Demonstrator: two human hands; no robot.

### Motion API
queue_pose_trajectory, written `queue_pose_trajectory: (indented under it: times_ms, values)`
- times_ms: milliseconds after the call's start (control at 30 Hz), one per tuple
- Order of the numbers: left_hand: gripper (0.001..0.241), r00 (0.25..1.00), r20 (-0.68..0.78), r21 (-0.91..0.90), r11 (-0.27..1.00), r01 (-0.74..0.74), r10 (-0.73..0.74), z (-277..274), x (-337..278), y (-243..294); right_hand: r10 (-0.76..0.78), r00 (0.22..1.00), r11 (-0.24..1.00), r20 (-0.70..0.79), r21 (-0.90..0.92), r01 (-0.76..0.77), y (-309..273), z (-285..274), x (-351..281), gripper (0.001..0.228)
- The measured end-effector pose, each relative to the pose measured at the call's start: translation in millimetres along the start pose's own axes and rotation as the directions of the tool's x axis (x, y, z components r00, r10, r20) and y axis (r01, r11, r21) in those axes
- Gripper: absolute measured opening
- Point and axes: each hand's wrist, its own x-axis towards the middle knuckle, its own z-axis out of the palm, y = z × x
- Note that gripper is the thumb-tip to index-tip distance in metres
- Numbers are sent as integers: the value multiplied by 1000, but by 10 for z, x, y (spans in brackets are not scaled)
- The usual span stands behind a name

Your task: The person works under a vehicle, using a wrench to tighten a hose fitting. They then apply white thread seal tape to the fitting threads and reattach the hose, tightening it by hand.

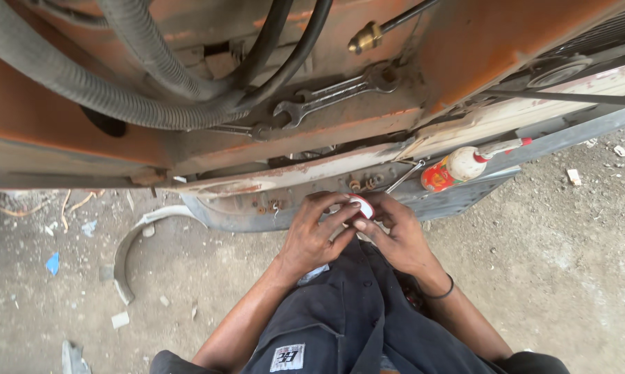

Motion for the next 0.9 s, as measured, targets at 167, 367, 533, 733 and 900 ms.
queue_pose_trajectory:
  times_ms: [167,367,533,733,900]
  values:
    - [59,996,89,-105,994,-17,26,-230,303,89,-124,991,981,-58,-156,114,-291,-137,4,30]
    - [45,928,211,-465,803,372,-308,-340,535,93,-361,932,806,-37,-515,292,-601,-233,-154,28]
    - [31,891,322,-474,760,444,-320,-352,572,168,-358,933,807,-19,-509,299,-701,-199,-177,29]
    - [23,892,274,-453,770,450,-360,-274,523,182,-312,949,799,-37,-551,241,-583,-154,-172,30]
    - [21,831,305,-446,701,557,-465,-213,431,104,-285,958,781,-39,-588,208,-507,-87,-127,29]
